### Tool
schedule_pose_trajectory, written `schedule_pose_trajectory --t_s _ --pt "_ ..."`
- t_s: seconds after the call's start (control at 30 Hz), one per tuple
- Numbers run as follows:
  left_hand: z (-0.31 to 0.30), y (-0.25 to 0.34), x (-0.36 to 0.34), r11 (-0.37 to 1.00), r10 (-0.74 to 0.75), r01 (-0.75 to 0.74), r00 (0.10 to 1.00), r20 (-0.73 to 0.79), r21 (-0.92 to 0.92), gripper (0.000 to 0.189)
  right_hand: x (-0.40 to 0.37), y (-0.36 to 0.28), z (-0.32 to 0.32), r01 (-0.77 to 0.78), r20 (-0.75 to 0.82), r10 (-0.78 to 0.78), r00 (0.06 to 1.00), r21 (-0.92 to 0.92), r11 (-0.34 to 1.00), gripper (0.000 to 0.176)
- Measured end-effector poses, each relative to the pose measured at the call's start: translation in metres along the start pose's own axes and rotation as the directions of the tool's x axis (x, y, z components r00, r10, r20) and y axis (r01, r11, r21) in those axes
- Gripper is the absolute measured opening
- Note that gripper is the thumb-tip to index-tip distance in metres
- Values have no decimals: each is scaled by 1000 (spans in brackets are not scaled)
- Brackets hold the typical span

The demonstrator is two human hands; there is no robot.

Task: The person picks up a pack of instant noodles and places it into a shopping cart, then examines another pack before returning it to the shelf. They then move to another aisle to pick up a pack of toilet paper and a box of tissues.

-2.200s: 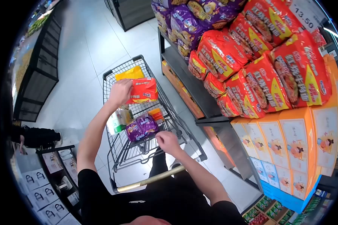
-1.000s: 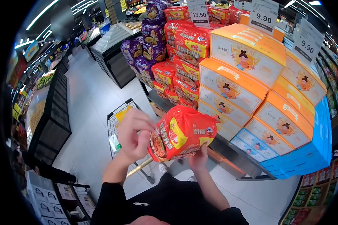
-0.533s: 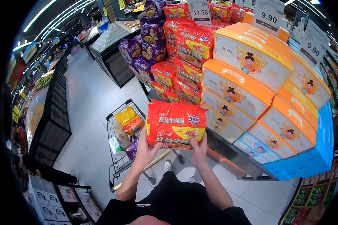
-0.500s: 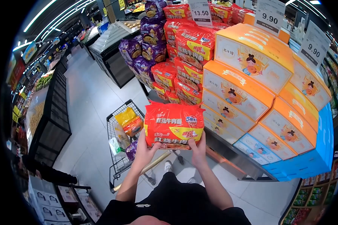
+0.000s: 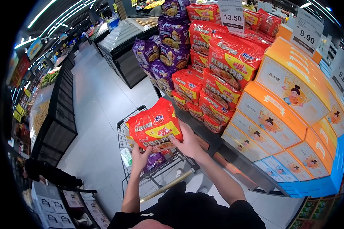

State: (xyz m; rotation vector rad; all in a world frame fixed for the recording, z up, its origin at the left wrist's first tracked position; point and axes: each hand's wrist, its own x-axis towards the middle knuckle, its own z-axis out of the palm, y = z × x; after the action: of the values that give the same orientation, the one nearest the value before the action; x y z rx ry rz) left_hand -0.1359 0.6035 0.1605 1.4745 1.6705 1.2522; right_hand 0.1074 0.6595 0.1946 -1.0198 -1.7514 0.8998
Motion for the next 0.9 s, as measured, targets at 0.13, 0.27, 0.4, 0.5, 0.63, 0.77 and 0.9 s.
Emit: schedule_pose_trajectory --t_s 0.13,0.27,0.4,0.5,0.63,0.77,0.9 --pt "10 -18 49 987 -21 26 999 31 -162 44 42 -1 6 80 -36 -90 995 -219 973 77" --pt "23 -11 107 925 -39 66 996 79 -374 51 81 1 2 127 -128 -188 974 -380 916 78" --pt "28 18 167 901 118 -69 989 89 -428 57 109 -22 -9 -51 -259 -129 957 -589 806 72" --pt "39 36 210 892 281 -226 956 88 -391 63 128 -12 -19 -152 -325 -127 937 -707 691 68" --pt "67 50 266 836 381 -282 916 128 -471 69 150 5 -25 -210 -437 -18 899 -467 859 66" --pt "99 58 306 691 467 -280 877 116 -667 67 166 13 -31 -163 -491 -3 871 -295 942 69" --pt "130 63 336 636 532 -277 834 149 -720 75 167 17 -40 -238 -487 88 869 -255 937 75"
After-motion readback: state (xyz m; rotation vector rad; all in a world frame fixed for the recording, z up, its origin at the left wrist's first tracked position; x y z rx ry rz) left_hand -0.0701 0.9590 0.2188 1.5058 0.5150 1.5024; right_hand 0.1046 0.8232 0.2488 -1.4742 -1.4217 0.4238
